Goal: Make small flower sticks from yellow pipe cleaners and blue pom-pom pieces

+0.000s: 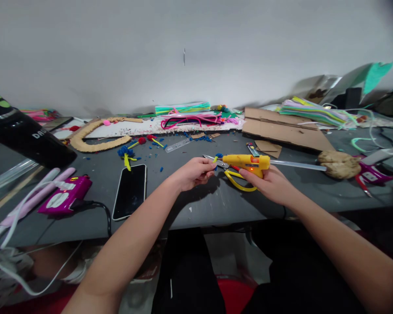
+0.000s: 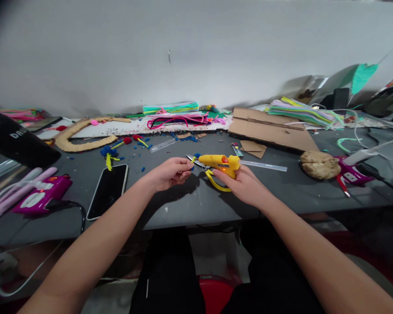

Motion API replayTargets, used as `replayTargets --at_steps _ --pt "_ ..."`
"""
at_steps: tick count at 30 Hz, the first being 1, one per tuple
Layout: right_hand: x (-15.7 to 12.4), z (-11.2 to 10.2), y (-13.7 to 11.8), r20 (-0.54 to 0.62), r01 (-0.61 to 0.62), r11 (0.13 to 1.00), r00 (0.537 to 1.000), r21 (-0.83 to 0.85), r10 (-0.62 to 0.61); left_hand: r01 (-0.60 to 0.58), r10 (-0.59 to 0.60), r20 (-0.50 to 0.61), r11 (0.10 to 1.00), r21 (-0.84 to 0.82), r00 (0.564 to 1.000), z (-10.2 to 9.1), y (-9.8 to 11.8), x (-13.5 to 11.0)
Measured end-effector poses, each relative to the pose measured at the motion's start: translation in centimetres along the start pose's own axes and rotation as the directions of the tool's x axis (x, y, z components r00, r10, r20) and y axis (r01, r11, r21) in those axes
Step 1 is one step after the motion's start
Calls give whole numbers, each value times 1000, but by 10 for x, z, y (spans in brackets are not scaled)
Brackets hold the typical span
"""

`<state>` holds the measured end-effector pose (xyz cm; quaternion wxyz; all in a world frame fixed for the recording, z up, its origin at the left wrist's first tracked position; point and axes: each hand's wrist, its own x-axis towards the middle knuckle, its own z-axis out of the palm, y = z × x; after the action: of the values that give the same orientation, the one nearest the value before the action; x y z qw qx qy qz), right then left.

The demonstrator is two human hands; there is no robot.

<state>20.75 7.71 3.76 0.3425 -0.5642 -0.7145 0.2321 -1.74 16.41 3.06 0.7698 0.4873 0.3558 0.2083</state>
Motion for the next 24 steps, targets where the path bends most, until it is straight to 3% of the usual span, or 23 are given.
replayTargets --at_steps 24 --pt "0 -2 1 3 51 997 999 -66 -51 -3 3 5 1000 19 1000 0 -1 0"
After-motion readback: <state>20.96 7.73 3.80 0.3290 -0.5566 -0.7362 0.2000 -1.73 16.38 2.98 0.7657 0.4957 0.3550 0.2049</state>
